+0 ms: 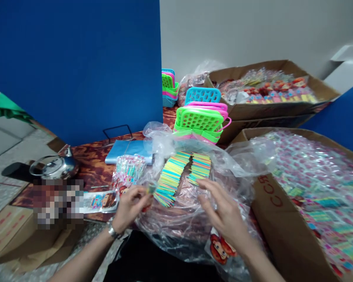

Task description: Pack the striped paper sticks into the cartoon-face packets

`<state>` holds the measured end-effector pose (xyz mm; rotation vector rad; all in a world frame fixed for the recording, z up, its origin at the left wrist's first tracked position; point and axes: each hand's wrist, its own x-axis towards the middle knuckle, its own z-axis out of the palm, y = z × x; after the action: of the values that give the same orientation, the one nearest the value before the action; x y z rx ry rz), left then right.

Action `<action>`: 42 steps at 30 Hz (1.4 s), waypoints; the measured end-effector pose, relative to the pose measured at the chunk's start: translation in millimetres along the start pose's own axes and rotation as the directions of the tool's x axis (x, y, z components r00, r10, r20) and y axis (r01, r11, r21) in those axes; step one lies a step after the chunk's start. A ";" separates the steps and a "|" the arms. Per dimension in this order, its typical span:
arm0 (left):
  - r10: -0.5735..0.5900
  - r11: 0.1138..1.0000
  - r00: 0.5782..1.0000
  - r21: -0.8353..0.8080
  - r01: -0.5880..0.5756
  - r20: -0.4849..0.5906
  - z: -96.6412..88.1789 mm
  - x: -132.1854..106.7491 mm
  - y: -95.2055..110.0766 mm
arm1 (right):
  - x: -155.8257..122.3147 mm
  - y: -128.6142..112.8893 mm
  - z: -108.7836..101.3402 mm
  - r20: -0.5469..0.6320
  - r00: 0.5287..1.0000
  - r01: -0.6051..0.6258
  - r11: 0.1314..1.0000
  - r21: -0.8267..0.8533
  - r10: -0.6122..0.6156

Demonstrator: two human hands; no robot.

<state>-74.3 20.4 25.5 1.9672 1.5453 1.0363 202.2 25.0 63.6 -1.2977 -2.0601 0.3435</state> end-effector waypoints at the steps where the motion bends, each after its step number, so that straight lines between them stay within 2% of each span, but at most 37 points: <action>1: -0.026 0.995 0.998 0.092 0.031 -0.055 -11.3 3.1 -11.1 | -5.8 13.9 -4.8 0.036 0.997 -0.066 0.997 -0.048 0.068; 4: -0.041 0.952 0.990 0.296 0.080 -0.133 -36.7 14.2 -48.7 | -30.1 57.8 -15.5 0.227 0.947 -0.168 0.951 -0.259 0.229; 6: -0.069 0.924 0.982 0.360 0.128 -0.174 -41.8 20.3 -71.4 | -49.7 78.9 -20.3 0.292 0.885 -0.217 0.878 -0.427 0.362; 9: -0.108 0.897 0.967 0.397 0.194 -0.229 -37.2 24.7 -92.9 | -73.9 92.7 -24.3 0.295 0.817 -0.270 0.780 -0.564 0.496; 11: -0.132 0.892 0.968 0.401 0.210 -0.213 -34.2 25.2 -97.9 | -82.0 95.3 -24.1 0.279 0.806 -0.294 0.762 -0.577 0.523; 15: -0.150 0.882 0.976 0.424 0.205 -0.160 -36.6 24.8 -94.1 | -84.2 98.2 -20.2 0.242 0.824 -0.303 0.759 -0.577 0.513; 20: -0.153 0.876 0.979 0.440 0.198 -0.136 -37.9 25.0 -88.5 | -84.1 101.9 -16.1 0.258 0.832 -0.261 0.758 -0.597 0.490; 24: -0.160 0.875 0.978 0.439 0.204 -0.135 -37.1 25.1 -90.1 | -82.7 102.7 -13.9 0.169 0.852 -0.316 0.745 -0.587 0.495; 30: -0.102 0.872 0.985 0.463 0.157 -0.142 -38.1 23.9 -89.1 | -73.9 97.5 -12.3 0.154 0.858 -0.303 0.725 -0.618 0.490; 36: 0.036 0.888 0.971 0.452 0.078 -0.237 -25.9 26.4 -69.8 | -66.8 99.0 -18.6 0.107 0.896 -0.276 0.729 -0.626 0.431; 39: 0.090 0.905 0.964 0.424 0.025 -0.250 -20.4 27.8 -56.4 | -62.2 91.2 -26.6 0.111 0.911 -0.275 0.786 -0.553 0.396; 42: 0.064 0.957 0.971 0.288 0.005 -0.229 -13.6 25.2 -32.1 | -49.5 64.3 -38.0 0.160 0.943 -0.232 0.919 -0.319 0.293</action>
<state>-102.5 52.1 18.2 2.1248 1.8926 1.1473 286.0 7.3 37.3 -1.7994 -2.1683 0.3056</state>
